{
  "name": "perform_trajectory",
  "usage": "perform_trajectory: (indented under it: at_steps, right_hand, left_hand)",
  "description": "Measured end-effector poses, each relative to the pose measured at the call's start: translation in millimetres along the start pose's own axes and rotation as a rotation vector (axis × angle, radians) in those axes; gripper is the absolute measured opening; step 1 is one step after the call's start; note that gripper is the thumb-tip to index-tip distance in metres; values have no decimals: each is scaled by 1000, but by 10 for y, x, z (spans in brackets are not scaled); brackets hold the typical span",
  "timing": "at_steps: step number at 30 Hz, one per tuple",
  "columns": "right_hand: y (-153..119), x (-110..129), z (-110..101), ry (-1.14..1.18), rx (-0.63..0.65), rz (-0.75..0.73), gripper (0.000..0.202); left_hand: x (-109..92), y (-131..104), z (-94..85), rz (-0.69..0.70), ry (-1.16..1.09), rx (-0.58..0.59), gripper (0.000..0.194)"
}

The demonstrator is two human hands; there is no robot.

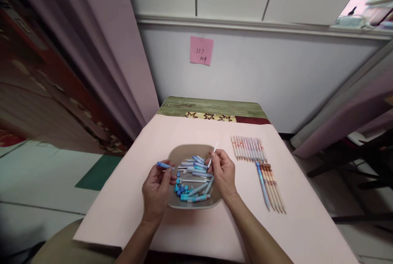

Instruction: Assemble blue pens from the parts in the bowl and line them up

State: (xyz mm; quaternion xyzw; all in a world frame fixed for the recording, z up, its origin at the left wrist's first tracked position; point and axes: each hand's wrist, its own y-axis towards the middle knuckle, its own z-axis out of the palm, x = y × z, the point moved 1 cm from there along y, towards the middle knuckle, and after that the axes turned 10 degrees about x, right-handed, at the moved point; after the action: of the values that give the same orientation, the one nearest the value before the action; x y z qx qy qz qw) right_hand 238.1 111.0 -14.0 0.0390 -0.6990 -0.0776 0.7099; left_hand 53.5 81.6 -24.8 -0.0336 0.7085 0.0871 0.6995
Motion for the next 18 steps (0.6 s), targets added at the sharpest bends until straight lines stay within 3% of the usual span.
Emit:
perform_trajectory:
  at_steps: [6, 11, 15, 18]
  right_hand:
    - [245, -66, -38, 48, -80, 8, 30]
    - [360, 49, -45, 6, -60, 37, 31]
    - [456, 160, -111, -187, 86, 80, 31]
    - [522, 160, -107, -623, 289, 110, 19]
  left_hand:
    - [18, 237, 48, -52, 5, 36, 30]
    - [-154, 395, -13, -193, -168, 71, 35]
    - [-341, 506, -99, -252, -276, 66, 37]
    - [-392, 564, -126, -236, -299, 58, 35]
